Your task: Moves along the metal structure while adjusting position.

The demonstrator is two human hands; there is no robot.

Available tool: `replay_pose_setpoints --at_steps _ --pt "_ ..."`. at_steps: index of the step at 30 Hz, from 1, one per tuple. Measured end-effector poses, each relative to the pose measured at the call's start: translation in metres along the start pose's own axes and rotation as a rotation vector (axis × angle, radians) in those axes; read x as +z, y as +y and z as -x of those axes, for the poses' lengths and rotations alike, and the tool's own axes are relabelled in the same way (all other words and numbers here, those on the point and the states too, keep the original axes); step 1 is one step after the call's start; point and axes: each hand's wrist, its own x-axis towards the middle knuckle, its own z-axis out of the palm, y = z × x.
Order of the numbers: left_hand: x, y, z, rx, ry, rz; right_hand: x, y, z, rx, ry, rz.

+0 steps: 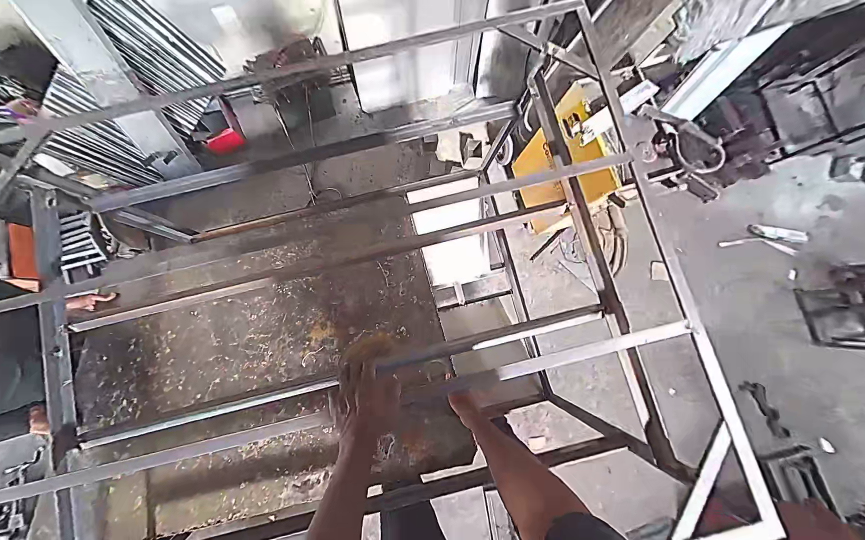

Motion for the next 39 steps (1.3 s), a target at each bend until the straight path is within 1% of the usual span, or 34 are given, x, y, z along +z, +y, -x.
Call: replay_pose_setpoints --at_steps 1,2,3,4,5,6,7,8,9,10,11,12,13,14,15,17,19,22,24,27,32,36,39 --pt "0.002 -0.001 0.000 0.000 0.003 0.000 -0.001 0.007 -0.021 0.104 -0.298 0.043" --pt "0.004 -0.001 -0.004 0.003 0.017 -0.009 -0.003 0.008 -0.041 0.207 -0.492 0.072" --pt "0.010 -0.003 -0.003 0.004 0.033 -0.027 0.008 0.018 -0.048 0.256 -0.540 0.073" --pt "0.014 -0.004 -0.002 0.010 0.049 -0.042 0.030 0.037 -0.051 0.252 -0.504 0.076" --pt "0.018 -0.004 -0.005 0.010 0.061 -0.047 0.058 0.060 -0.057 0.199 -0.418 0.084" --pt "0.022 -0.006 -0.005 0.006 0.064 -0.055 0.077 0.076 -0.059 0.148 -0.364 0.092" --pt "0.025 -0.007 -0.006 0.004 0.068 -0.065 0.083 0.082 -0.059 0.107 -0.325 0.095" --pt "0.027 -0.008 -0.006 0.004 0.083 -0.071 0.078 0.077 -0.054 0.086 -0.278 0.080" --pt "0.026 -0.008 -0.006 -0.003 0.082 -0.073 0.056 0.060 -0.047 0.098 -0.285 0.067" --pt "0.022 -0.007 -0.007 -0.010 0.069 -0.077 0.019 0.033 -0.044 0.171 -0.428 0.062" --pt "0.019 -0.005 -0.005 -0.013 0.061 -0.080 -0.004 0.020 -0.043 0.239 -0.566 0.053" --pt "0.016 -0.002 -0.005 -0.011 0.067 -0.076 0.004 0.028 -0.044 0.246 -0.541 0.023" --pt "0.015 0.000 -0.004 -0.003 0.087 -0.066 0.047 0.057 -0.045 0.176 -0.290 -0.036" --pt "0.014 0.001 -0.002 0.002 0.101 -0.064 0.079 0.080 -0.055 0.170 -0.213 -0.074" --pt "0.014 0.001 -0.001 0.011 0.119 -0.063 0.096 0.093 -0.066 0.194 -0.246 -0.090" --pt "0.014 -0.004 -0.005 0.016 0.121 -0.063 0.108 0.098 -0.078 0.230 -0.311 -0.088" --pt "0.018 -0.004 -0.002 0.030 0.109 -0.047 0.101 0.101 -0.072 0.255 -0.322 -0.092" --pt "0.018 -0.005 -0.008 0.022 0.116 -0.069 0.094 0.092 -0.074 0.275 -0.296 -0.151" --pt "0.023 -0.007 -0.006 0.018 0.116 -0.081 0.092 0.092 -0.070 0.288 -0.317 -0.158" --pt "0.020 -0.011 -0.009 0.002 0.076 -0.083 0.103 0.098 -0.074 0.247 -0.312 -0.139" --pt "0.024 -0.013 -0.008 0.029 0.092 -0.048 0.109 0.106 -0.071 0.272 -0.296 -0.205" --pt "0.018 -0.009 -0.008 0.013 0.045 -0.042 0.113 0.110 -0.073 0.270 -0.330 -0.153" --pt "0.018 -0.011 -0.007 0.011 0.040 -0.036 0.116 0.109 -0.072 0.248 -0.374 -0.061"
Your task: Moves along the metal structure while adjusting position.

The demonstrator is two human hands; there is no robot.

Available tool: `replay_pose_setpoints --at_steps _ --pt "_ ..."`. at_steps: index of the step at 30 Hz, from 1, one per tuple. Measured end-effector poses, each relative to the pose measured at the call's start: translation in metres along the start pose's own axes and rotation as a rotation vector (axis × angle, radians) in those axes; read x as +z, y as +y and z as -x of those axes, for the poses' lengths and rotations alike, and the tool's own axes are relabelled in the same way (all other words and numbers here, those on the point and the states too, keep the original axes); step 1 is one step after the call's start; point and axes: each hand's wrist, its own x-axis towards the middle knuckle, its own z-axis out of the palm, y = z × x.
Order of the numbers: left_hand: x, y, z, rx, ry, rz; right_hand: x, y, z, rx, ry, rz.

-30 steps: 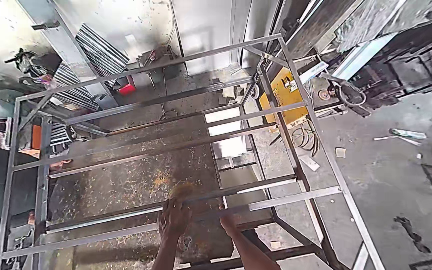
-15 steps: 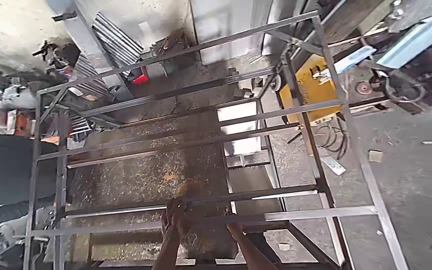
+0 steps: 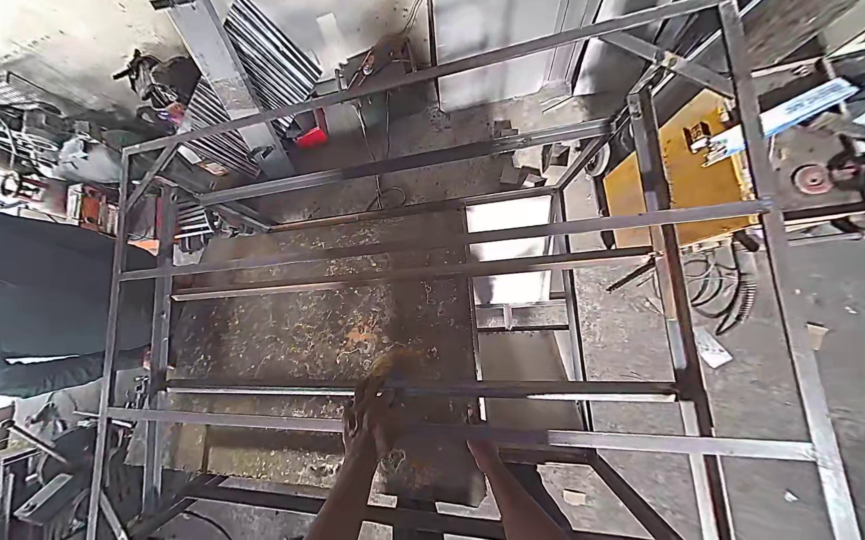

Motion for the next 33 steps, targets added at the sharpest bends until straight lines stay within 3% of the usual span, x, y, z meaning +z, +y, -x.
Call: replay_pose_setpoints --at_steps 7,17,21,26,29,33 --pt "0.002 -0.002 0.001 0.019 0.036 -0.016 -0.017 -0.027 0.013 0.075 0.014 0.054" --pt "0.004 -0.002 0.002 0.070 0.039 0.010 -0.045 -0.048 0.050 0.039 -0.016 0.071" --pt "0.007 -0.003 0.000 0.034 0.026 0.013 -0.042 -0.045 0.042 0.017 -0.006 0.051" --pt "0.005 -0.005 0.008 -0.021 -0.124 0.007 -0.042 -0.038 0.052 0.005 -0.056 -0.026" --pt "0.003 0.004 -0.001 0.083 -0.037 -0.014 -0.039 -0.031 0.030 0.099 -0.048 -0.063" --pt "0.005 -0.003 0.002 0.177 0.065 0.007 -0.034 -0.019 0.019 0.087 -0.057 -0.132"
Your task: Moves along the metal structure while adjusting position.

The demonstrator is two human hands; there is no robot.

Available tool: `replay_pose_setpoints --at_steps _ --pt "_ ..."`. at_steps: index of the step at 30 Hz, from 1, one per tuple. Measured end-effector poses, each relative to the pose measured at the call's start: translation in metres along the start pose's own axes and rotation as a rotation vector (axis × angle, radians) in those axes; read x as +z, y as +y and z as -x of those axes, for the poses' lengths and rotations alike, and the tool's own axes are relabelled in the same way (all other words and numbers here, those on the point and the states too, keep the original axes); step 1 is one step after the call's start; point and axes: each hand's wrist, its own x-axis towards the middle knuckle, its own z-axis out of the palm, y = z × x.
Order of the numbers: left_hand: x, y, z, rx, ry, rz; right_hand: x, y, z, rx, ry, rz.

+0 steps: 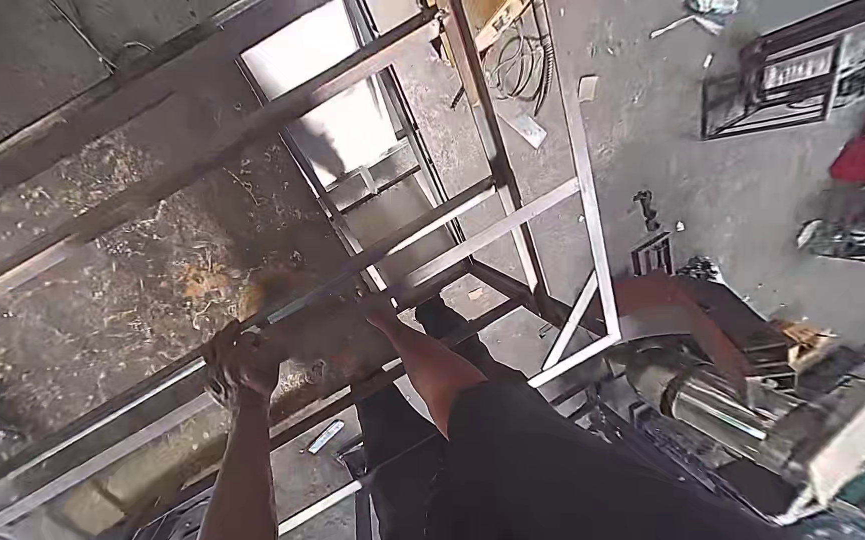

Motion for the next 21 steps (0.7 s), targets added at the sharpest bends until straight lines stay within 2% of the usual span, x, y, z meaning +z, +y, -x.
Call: replay_pose_setpoints --at_steps 2,4,7,9,13,16,18,21 --pt "0.007 0.002 -0.021 0.018 0.052 0.015 -0.022 -0.019 -0.012 -0.038 0.036 0.020" --pt "0.005 -0.005 0.013 0.016 -0.046 0.062 -0.022 -0.001 0.041 0.027 0.008 -0.020" --pt "0.008 0.003 -0.007 0.006 -0.007 0.092 -0.060 -0.032 0.042 0.044 0.062 -0.032" --pt "-0.001 0.008 0.000 -0.022 -0.057 0.076 -0.059 -0.031 0.050 0.053 0.039 -0.017" --pt "0.005 0.011 -0.007 -0.032 0.000 0.119 -0.059 -0.026 0.030 0.050 0.052 0.017" --pt "0.018 -0.010 0.005 -0.064 -0.042 0.150 -0.049 -0.014 0.034 0.039 0.000 0.096" --pt "0.029 -0.021 -0.005 -0.056 -0.017 0.075 -0.058 -0.015 0.024 -0.042 0.050 0.139" --pt "0.026 -0.019 -0.001 -0.035 0.023 0.069 -0.069 -0.016 0.029 -0.053 0.023 0.155"
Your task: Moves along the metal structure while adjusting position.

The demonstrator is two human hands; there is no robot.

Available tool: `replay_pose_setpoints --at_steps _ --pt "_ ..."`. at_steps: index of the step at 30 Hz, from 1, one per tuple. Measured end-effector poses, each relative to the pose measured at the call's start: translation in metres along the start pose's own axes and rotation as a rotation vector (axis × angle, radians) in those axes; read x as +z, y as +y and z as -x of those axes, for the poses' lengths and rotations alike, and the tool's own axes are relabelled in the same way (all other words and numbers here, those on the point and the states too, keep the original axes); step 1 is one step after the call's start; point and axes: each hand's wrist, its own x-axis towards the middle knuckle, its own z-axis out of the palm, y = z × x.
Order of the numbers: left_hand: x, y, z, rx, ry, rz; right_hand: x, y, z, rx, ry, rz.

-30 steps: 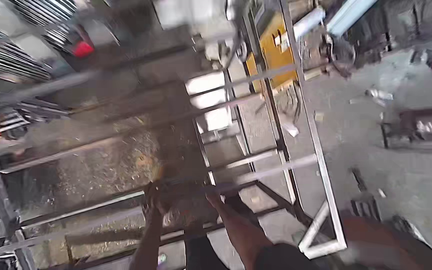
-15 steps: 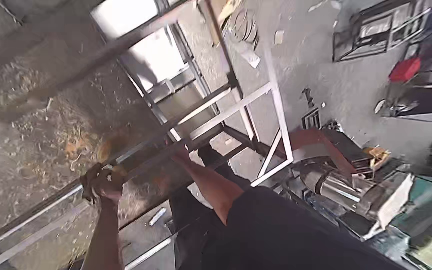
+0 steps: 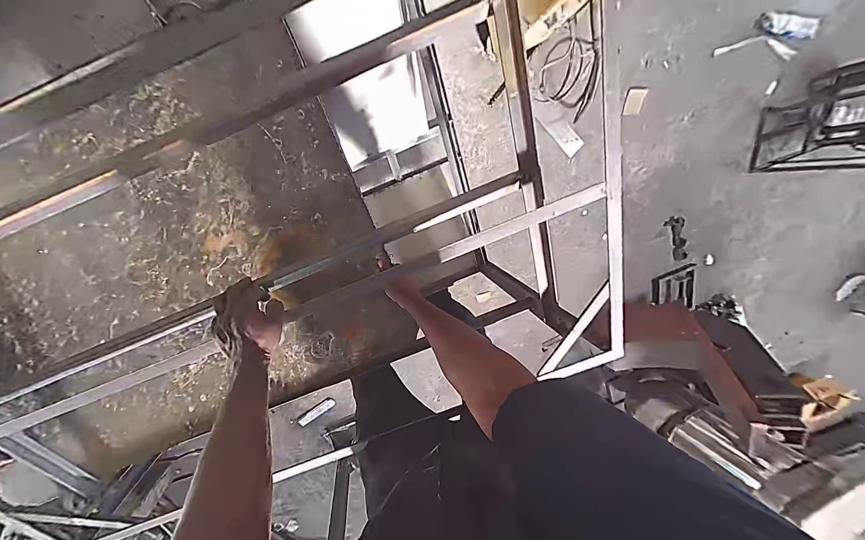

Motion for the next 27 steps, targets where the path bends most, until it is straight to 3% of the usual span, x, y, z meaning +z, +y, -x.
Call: replay_pose_setpoints --at_steps 5,18,27 --pt "-0.028 0.029 -0.002 -0.050 -0.027 -0.010 -0.005 -0.001 -0.001 -0.033 -0.038 0.044" --pt "-0.031 0.028 -0.002 -0.083 -0.013 0.000 0.006 0.012 -0.013 -0.027 -0.006 -0.105" --pt "-0.032 0.027 -0.004 -0.128 -0.046 0.015 -0.039 -0.010 0.000 -0.128 0.009 -0.163"
